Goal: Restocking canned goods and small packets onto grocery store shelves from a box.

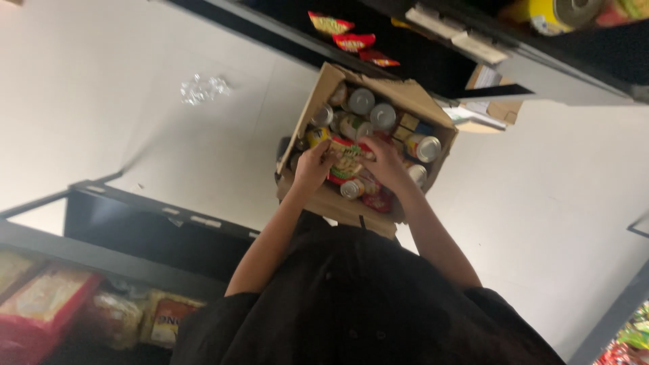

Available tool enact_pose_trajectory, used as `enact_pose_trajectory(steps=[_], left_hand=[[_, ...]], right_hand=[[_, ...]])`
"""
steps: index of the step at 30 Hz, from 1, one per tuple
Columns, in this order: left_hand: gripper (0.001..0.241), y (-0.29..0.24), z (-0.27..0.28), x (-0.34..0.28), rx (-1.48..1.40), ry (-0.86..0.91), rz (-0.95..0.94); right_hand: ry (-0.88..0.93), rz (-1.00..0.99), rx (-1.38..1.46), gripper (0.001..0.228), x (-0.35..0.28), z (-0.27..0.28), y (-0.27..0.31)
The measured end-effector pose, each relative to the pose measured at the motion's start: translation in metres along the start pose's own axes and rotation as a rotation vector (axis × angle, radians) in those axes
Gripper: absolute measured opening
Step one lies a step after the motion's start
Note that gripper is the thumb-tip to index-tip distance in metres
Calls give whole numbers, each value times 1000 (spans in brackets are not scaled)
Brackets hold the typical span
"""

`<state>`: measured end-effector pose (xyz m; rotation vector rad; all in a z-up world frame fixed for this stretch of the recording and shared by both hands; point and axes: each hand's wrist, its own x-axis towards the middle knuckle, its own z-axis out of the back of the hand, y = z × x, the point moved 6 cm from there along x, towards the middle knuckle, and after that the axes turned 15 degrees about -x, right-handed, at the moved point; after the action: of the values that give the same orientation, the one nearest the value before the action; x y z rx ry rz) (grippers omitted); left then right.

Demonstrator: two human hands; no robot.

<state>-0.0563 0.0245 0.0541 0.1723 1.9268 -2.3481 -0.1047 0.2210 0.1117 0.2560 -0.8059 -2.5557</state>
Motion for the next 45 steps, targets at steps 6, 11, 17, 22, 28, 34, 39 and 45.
enact_pose_trajectory(steps=[6, 11, 17, 22, 28, 34, 39, 45], left_hand=[[49, -56, 79, 47, -164, 66, 36], [35, -43, 132, 94, 77, 65, 12], [31, -34, 197, 141, 124, -162, -5], [28, -35, 228, 168, 64, -218, -116], [25, -44, 245, 187, 58, -311, -87], [23, -60, 234, 208, 38, -340, -193], [28, -89, 210, 232, 64, -232, -393], [38, -115, 188, 241, 138, -215, -548]], right_hand=[[83, -31, 126, 23, 83, -3, 42], [-12, 13, 57, 11, 173, -16, 29], [-372, -41, -609, 26, 276, -22, -1], [-163, -221, -673, 13, 309, -58, -35], [-123, -193, -742, 14, 314, -88, -31], [-267, -174, -627, 20, 299, -29, 38], [-394, 7, -219, 43, 268, 39, 144], [-648, -1, -320, 18, 268, 27, 90]])
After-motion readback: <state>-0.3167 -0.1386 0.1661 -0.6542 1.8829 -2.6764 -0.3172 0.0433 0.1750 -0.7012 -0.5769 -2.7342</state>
